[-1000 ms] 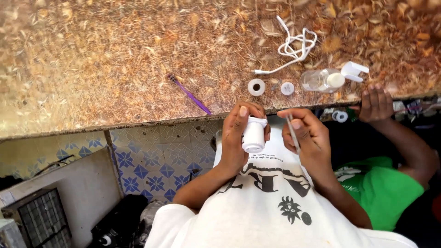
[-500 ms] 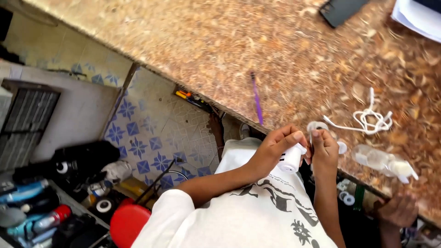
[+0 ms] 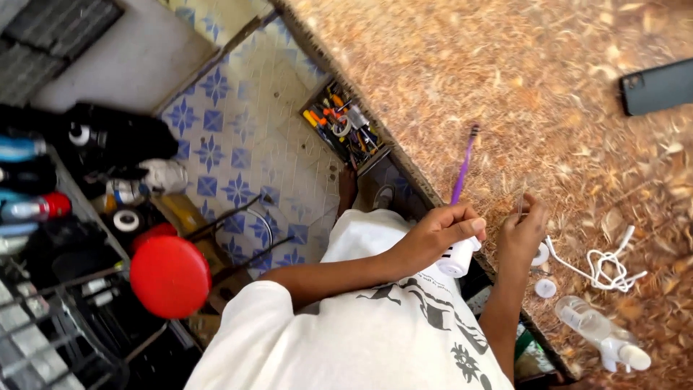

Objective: Disassembling and inspecting a multi-port USB wall charger to repair internal components.

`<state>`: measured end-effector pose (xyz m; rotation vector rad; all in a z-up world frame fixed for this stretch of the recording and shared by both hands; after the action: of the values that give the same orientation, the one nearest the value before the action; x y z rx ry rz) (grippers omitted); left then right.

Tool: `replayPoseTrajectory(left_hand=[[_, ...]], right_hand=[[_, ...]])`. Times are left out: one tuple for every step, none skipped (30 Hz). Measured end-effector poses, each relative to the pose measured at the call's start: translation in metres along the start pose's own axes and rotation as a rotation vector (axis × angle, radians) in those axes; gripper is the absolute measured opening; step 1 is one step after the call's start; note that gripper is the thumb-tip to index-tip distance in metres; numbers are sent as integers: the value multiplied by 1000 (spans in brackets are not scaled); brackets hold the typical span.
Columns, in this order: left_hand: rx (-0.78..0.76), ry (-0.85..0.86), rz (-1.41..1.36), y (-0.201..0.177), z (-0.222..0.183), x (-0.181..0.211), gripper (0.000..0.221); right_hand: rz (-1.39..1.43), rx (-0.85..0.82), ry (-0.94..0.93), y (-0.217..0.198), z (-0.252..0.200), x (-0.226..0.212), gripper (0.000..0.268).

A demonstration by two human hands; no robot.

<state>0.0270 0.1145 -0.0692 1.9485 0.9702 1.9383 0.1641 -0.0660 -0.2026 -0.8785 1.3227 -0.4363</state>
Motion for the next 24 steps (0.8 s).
replayPoseTrajectory(left_hand=[[25, 8, -8, 2, -3, 3, 28], [27, 24, 17, 5, -7, 6, 28], [28, 39, 43, 8, -10, 8, 28], [51, 45, 35, 6, -10, 6, 28], [50, 70, 48, 9, -11, 3, 27], [50, 94, 61, 11, -12, 1, 26], [71, 96, 55, 12, -12, 4, 26], [43, 26, 71, 17, -12, 2, 28], [6, -44, 89, 21, -11, 0, 31], [19, -42, 84, 22, -11, -5, 31], [0, -43, 52, 27, -12, -11, 31], [-19, -45, 19, 32, -12, -17, 31], [-13, -43, 16, 35, -13, -16, 31], [-48, -30, 28, 41, -14, -14, 33], [-85, -18, 37, 48, -15, -12, 35], [-80, -19, 32, 49, -15, -15, 35], [-86, -6, 37, 51, -14, -18, 33], [-92, 8, 43, 53, -13, -21, 32], [-89, 10, 43, 54, -14, -23, 32], [-73, -9, 39, 54, -15, -26, 32], [-56, -28, 34, 54, -16, -29, 32], [-53, -26, 34, 52, -17, -32, 32], [-83, -8, 30, 54, -19, -35, 32], [-112, 9, 25, 55, -21, -37, 35]], right_hand=[[-5, -23, -14, 4, 2, 5, 45], [-64, -15, -20, 6, 5, 11, 47], [-122, -4, -26, 7, 7, 17, 49], [-127, -24, -39, 13, 12, 21, 49], [-143, -8, -84, 14, 15, 25, 47], [-158, 8, -128, 14, 18, 29, 45], [-161, -12, -139, 12, 21, 18, 45], [-183, -61, -38, 11, 25, 14, 46], [-203, -102, 64, 9, 28, 10, 47], [-206, -114, 57, 13, 33, 20, 47], [-245, -105, 13, 15, 35, 29, 50], [-284, -96, -32, 17, 38, 39, 53], [-286, -102, -36, 18, 38, 41, 53], [-301, -89, -98, 17, 37, 40, 53], [-318, -77, -158, 15, 35, 39, 53], [-322, -83, -160, 16, 35, 43, 53], [-316, -96, -187, 18, 35, 45, 54], [-310, -110, -213, 20, 35, 48, 55], [-310, -111, -216, 19, 33, 49, 55], [-280, -111, -242, 19, 30, 49, 49], [-251, -111, -268, 18, 27, 49, 44], [-251, -113, -271, 16, 25, 48, 44], [-247, -99, -303, 13, 22, 45, 42], [-242, -85, -335, 11, 19, 42, 43]])
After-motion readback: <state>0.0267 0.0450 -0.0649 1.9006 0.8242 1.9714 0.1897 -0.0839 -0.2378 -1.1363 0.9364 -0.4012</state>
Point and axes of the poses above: each hand's wrist, its own z-axis towards the middle knuckle, its own y-axis out of the palm, x = y × z, the point moved 7 cm from there along z, towards the middle knuckle, and after that the axes turned 4 degrees about y, right-handed, at the moved point
